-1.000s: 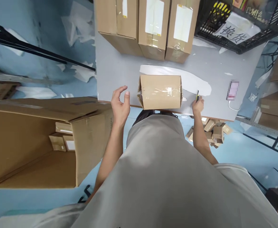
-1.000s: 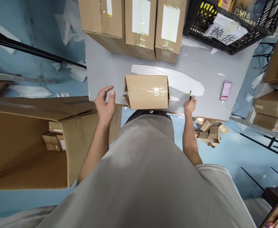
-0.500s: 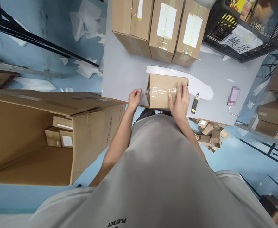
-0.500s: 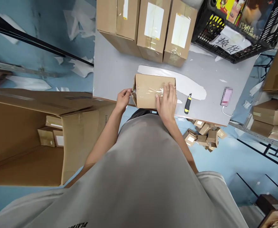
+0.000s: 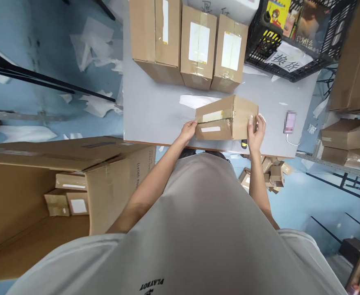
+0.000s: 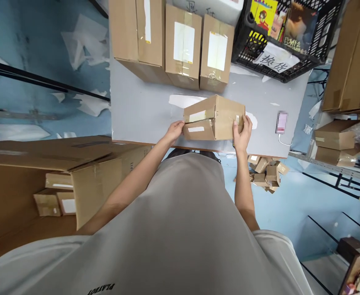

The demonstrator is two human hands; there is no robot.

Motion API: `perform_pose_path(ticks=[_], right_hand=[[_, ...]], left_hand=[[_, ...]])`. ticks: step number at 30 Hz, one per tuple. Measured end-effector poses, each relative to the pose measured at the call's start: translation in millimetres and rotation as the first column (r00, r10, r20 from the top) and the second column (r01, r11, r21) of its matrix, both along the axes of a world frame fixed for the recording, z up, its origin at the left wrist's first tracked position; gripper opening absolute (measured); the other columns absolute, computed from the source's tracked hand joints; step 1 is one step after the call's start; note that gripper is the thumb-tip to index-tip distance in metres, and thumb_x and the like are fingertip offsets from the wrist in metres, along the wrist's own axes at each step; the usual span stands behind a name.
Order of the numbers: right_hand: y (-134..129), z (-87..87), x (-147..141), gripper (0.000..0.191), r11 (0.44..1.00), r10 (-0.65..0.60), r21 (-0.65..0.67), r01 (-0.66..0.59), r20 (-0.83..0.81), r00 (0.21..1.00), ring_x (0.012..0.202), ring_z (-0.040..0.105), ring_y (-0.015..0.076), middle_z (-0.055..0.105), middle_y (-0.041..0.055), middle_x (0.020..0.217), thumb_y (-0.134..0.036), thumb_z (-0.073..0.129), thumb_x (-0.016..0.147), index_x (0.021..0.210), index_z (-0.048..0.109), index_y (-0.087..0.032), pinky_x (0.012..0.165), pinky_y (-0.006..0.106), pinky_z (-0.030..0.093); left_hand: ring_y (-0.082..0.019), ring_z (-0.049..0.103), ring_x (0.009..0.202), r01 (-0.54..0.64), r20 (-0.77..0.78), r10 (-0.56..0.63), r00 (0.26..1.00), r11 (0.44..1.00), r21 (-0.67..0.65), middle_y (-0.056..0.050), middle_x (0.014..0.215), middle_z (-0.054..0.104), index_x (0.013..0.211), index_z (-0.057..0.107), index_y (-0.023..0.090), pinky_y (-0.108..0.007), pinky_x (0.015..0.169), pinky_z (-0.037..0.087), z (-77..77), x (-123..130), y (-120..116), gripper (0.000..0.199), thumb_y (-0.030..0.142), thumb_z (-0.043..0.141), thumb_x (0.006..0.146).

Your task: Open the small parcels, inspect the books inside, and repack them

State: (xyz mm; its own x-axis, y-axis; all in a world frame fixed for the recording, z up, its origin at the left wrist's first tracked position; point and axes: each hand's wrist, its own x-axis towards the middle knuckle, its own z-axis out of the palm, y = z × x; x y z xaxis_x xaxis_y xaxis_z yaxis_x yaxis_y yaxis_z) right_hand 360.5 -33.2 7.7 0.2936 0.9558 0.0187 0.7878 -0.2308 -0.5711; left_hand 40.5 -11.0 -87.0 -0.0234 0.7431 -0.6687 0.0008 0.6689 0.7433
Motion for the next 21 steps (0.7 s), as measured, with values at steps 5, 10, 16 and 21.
perform_pose_path(ticks=[5,10,16,21], right_hand=[[-16.2,-15.9,5.1,0.067,0.982,-0.152,-0.142,0.127,-0.176,0.973,0.147,0.069,0.0289,0.064,0.0271,0.165,-0.057,0.039,0.117,0.165,0.057,-0.013,0.123,0.045,0.057],[-23.4,-43.8,-33.4,0.060,0.958,-0.194,-0.265,0.110,-0.318,0.928,0.151,0.065,0.0240,0.069,0.0245,0.163,-0.043,0.036,0.115,0.155,0.064,-0.009,0.130,0.040,0.049],[0.6,-69.0,-76.5,0.057,0.909,0.016,-0.370,-0.192,-0.428,0.904,0.133,0.075,0.0246,0.081,0.0197,0.147,-0.040,0.033,0.114,0.142,0.074,-0.012,0.121,0.039,0.055],[17.8,-60.0,-73.3,0.065,0.964,0.033,-0.226,-0.142,-0.427,0.903,0.138,0.074,0.0284,0.077,0.0224,0.153,-0.061,0.044,0.116,0.152,0.069,-0.014,0.120,0.043,0.058]], left_hand=[[-0.033,0.075,0.124,-0.041,0.015,0.041,0.999,0.999,0.004,-0.012,0.122,0.085,0.104,0.078,0.020,-0.040,0.103,0.063,26.7,-13.0,5.9,0.034,0.052,0.073,0.096],[-0.034,0.076,0.132,-0.089,-0.044,0.093,0.995,0.992,0.086,-0.010,0.130,0.085,0.120,0.080,0.022,-0.047,0.119,0.060,51.3,-52.9,1.8,0.038,0.044,0.075,0.089],[-0.035,0.071,0.146,-0.058,-0.151,0.095,0.984,0.971,0.234,-0.012,0.151,0.079,0.143,0.073,0.025,-0.051,0.130,0.056,63.1,-80.7,-2.3,0.063,0.027,0.073,0.080],[-0.035,0.059,0.163,-0.082,-0.140,0.120,0.983,0.964,0.252,-0.016,0.174,0.062,0.167,0.053,0.028,-0.052,0.137,0.049,52.1,-92.3,-12.5,0.098,0.021,0.077,0.073]])
